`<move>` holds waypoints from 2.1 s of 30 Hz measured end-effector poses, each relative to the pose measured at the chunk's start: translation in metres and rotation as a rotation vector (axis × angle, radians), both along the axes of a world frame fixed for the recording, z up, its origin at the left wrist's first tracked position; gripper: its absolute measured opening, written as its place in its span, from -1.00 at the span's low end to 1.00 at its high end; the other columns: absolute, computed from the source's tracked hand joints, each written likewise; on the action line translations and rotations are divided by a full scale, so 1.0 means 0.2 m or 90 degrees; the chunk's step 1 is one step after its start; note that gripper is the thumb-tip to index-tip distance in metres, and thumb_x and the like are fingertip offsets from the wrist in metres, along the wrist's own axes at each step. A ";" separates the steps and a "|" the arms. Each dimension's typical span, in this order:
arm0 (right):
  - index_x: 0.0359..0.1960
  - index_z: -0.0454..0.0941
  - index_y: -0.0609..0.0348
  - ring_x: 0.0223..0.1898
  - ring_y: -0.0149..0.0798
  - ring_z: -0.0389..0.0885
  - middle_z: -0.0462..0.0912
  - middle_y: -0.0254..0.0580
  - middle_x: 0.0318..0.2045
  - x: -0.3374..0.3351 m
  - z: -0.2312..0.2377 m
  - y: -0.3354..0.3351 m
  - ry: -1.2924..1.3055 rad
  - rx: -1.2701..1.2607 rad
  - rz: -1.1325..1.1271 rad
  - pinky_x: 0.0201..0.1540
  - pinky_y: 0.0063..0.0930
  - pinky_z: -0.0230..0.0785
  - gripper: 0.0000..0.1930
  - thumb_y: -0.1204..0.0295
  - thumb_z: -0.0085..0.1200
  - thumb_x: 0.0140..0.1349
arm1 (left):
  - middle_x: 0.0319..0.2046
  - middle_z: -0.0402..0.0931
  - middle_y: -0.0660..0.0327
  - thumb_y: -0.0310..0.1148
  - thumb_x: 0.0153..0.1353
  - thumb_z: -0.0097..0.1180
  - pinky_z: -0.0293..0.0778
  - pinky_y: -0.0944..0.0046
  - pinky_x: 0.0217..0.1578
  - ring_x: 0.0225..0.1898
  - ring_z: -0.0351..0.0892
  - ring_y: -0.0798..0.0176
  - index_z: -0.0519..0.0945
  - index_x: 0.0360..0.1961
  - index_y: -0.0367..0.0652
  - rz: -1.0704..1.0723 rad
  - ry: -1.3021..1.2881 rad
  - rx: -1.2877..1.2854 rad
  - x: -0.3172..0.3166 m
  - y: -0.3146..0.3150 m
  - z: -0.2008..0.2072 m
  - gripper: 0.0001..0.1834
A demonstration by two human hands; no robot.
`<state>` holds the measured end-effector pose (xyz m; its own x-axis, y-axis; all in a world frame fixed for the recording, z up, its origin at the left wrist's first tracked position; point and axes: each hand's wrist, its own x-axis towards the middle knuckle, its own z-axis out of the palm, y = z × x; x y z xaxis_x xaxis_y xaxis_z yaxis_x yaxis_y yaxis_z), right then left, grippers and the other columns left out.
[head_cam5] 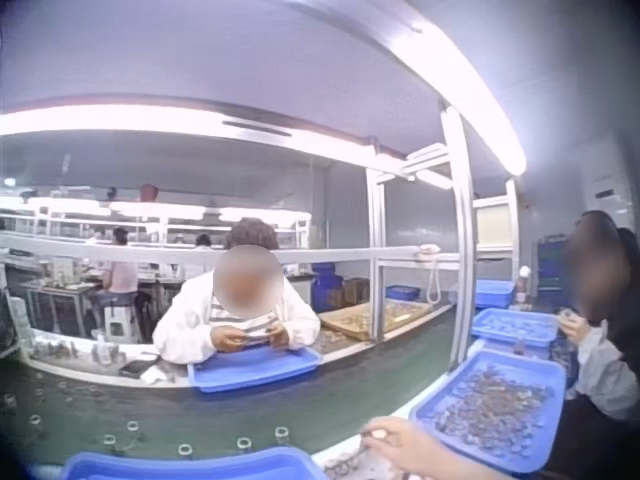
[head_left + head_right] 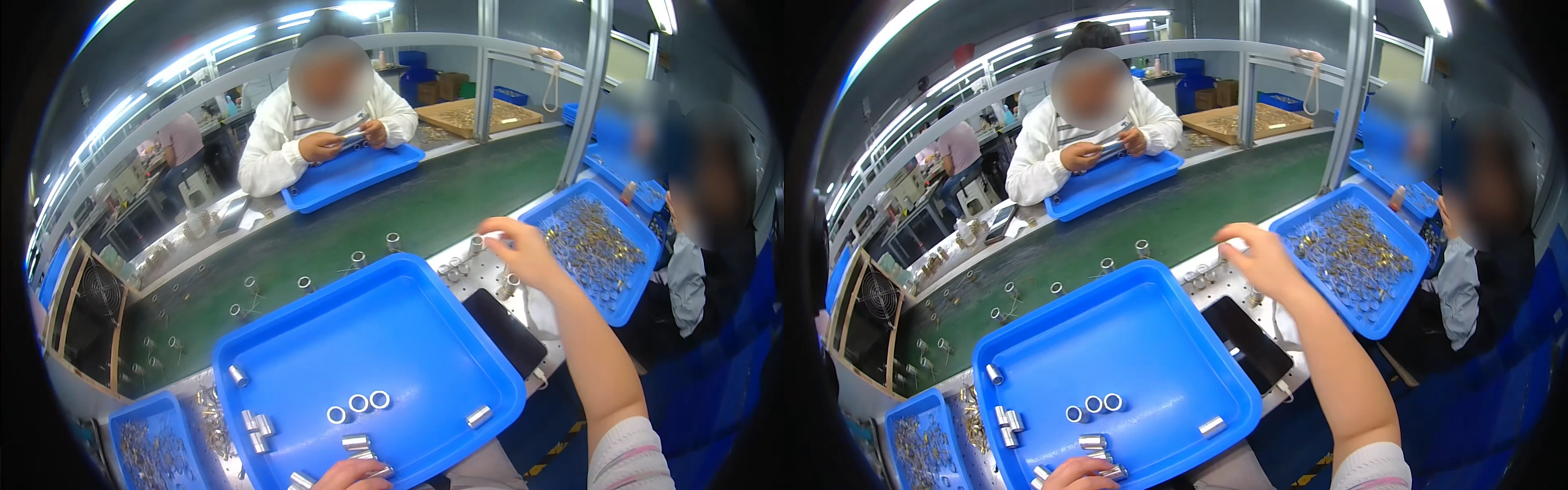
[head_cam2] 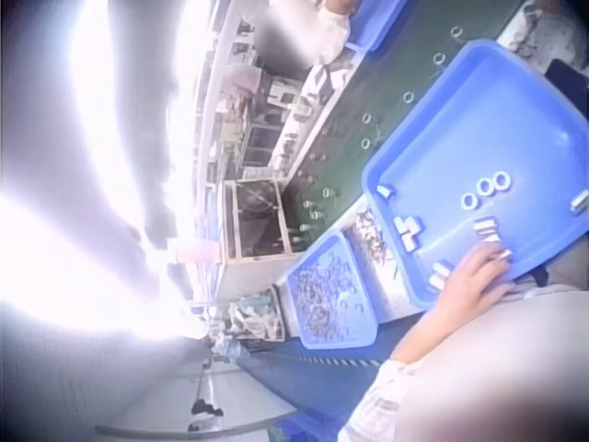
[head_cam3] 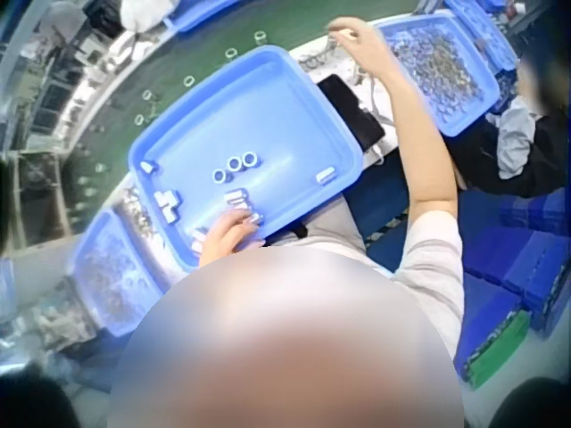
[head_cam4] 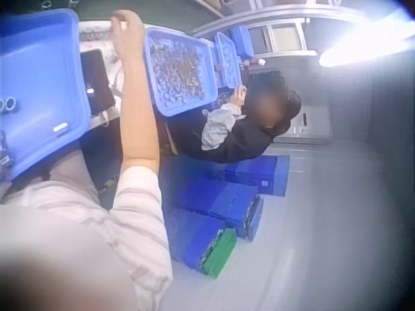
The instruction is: The person assembles small cylindrical metal parts by hand at a workstation. They pick up silver and gold-colored components from blue trays, fit them together, and place the finished assemblies into a central blue tray. The person also handles small metal rings and occasionally moves items between trays.
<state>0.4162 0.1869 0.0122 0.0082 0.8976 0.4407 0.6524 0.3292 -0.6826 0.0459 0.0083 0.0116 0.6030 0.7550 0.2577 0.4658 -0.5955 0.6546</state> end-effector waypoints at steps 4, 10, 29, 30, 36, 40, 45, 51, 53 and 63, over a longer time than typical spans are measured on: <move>-0.25 0.60 0.13 -0.13 -0.05 0.54 0.59 -0.11 -0.21 -0.31 -0.07 0.43 -0.187 -0.002 0.075 -0.07 -0.25 0.38 -0.81 0.41 0.12 0.08 | -0.10 0.46 0.07 -0.44 -0.12 0.28 0.39 0.12 -0.06 -0.02 0.42 -0.02 0.53 -0.20 -0.19 -0.004 0.008 -0.021 -0.08 -0.02 -0.03 -0.62; -0.40 0.67 -0.01 -0.05 -0.15 0.48 0.55 -0.17 -0.20 -0.55 -0.17 0.71 -0.439 -0.130 -0.028 -0.05 -0.29 0.42 -0.85 0.28 0.22 0.00 | -0.06 0.40 0.03 -0.40 -0.07 0.26 0.35 0.10 0.00 0.01 0.38 -0.05 0.48 -0.06 -0.20 -0.032 0.013 -0.063 -0.13 -0.02 -0.03 -0.53; -0.30 0.55 0.36 -0.35 -0.52 0.41 0.52 -0.28 -0.36 -0.53 0.00 -0.53 0.338 -0.108 0.275 -0.32 -0.70 0.27 -0.85 0.48 0.11 0.19 | -0.24 0.53 0.04 -0.58 0.04 0.16 0.46 0.25 -0.16 -0.20 0.56 0.15 0.49 -0.14 -0.25 0.118 -0.147 -0.054 -0.03 -0.07 -0.01 -0.70; -0.30 0.53 0.41 -0.33 -0.48 0.41 0.51 -0.20 -0.31 -0.56 -0.01 -0.60 0.373 -0.102 0.302 -0.31 -0.67 0.27 -0.86 0.55 0.13 0.15 | -0.21 0.50 0.03 -0.62 0.06 0.12 0.46 0.25 -0.13 -0.17 0.55 0.15 0.47 -0.12 -0.30 0.120 -0.229 -0.160 0.00 -0.08 -0.03 -0.69; -0.32 0.55 0.37 -0.31 -0.37 0.48 0.54 -0.11 -0.30 -0.69 -0.10 -0.85 0.352 0.000 0.312 -0.29 -0.60 0.31 -0.87 0.59 0.18 0.09 | -0.10 0.44 0.02 -0.60 0.21 0.00 0.41 0.28 -0.01 -0.07 0.49 0.22 0.28 0.06 -0.36 0.103 -0.569 -0.497 0.12 -0.09 -0.07 -0.62; -0.37 0.58 0.30 -0.42 -0.28 0.52 0.56 -0.12 -0.40 -0.74 -0.11 -0.91 0.220 0.078 0.278 -0.39 -0.56 0.35 -0.85 0.56 0.25 -0.01 | -0.13 0.47 0.02 -0.60 0.19 0.00 0.46 0.28 -0.12 -0.12 0.52 0.21 0.33 0.02 -0.36 0.109 -0.604 -0.506 0.15 -0.12 -0.07 -0.65; -0.38 0.57 0.30 -0.43 -0.27 0.53 0.57 -0.11 -0.39 -0.76 -0.17 -0.96 0.196 0.055 0.285 -0.39 -0.53 0.38 -0.84 0.55 0.25 0.00 | -0.14 0.46 0.04 -0.65 0.11 0.12 0.50 0.30 -0.09 -0.11 0.53 0.23 0.42 -0.06 -0.38 0.148 -0.572 -0.462 0.15 -0.14 -0.11 -0.66; -0.35 0.56 0.34 -0.34 -0.28 0.54 0.57 -0.09 -0.35 -0.77 -0.20 -0.97 0.317 -0.116 0.298 -0.28 -0.52 0.37 -0.84 0.54 0.22 0.04 | -0.12 0.43 0.02 -0.71 -0.01 0.19 0.51 0.31 -0.07 -0.11 0.52 0.22 0.51 -0.14 -0.35 0.147 -0.401 -0.194 0.12 -0.14 -0.16 -0.66; -0.35 0.56 0.34 -0.31 -0.28 0.54 0.57 -0.08 -0.34 -0.80 -0.21 -0.97 0.381 -0.170 0.284 -0.25 -0.52 0.37 -0.85 0.54 0.22 0.05 | -0.13 0.44 0.05 -0.68 -0.01 0.21 0.51 0.33 -0.09 -0.13 0.53 0.24 0.52 -0.14 -0.33 0.152 -0.383 -0.152 0.11 -0.12 -0.18 -0.66; -0.37 0.57 0.30 -0.21 -0.25 0.54 0.56 -0.12 -0.25 -0.96 -0.15 -0.83 0.320 -0.077 0.312 -0.15 -0.48 0.37 -0.90 0.61 0.19 0.05 | -0.20 0.52 0.12 -0.66 0.11 0.10 0.48 0.34 -0.11 -0.16 0.53 0.29 0.44 -0.08 -0.30 0.181 -0.610 -0.441 -0.02 -0.06 -0.10 -0.69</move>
<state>0.2241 0.0210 -0.0172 -0.2320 0.8925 0.3869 0.0456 0.4073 -0.9122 0.0412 -0.0032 -0.0080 0.1797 0.9837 -0.0028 -0.3241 0.0619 0.9440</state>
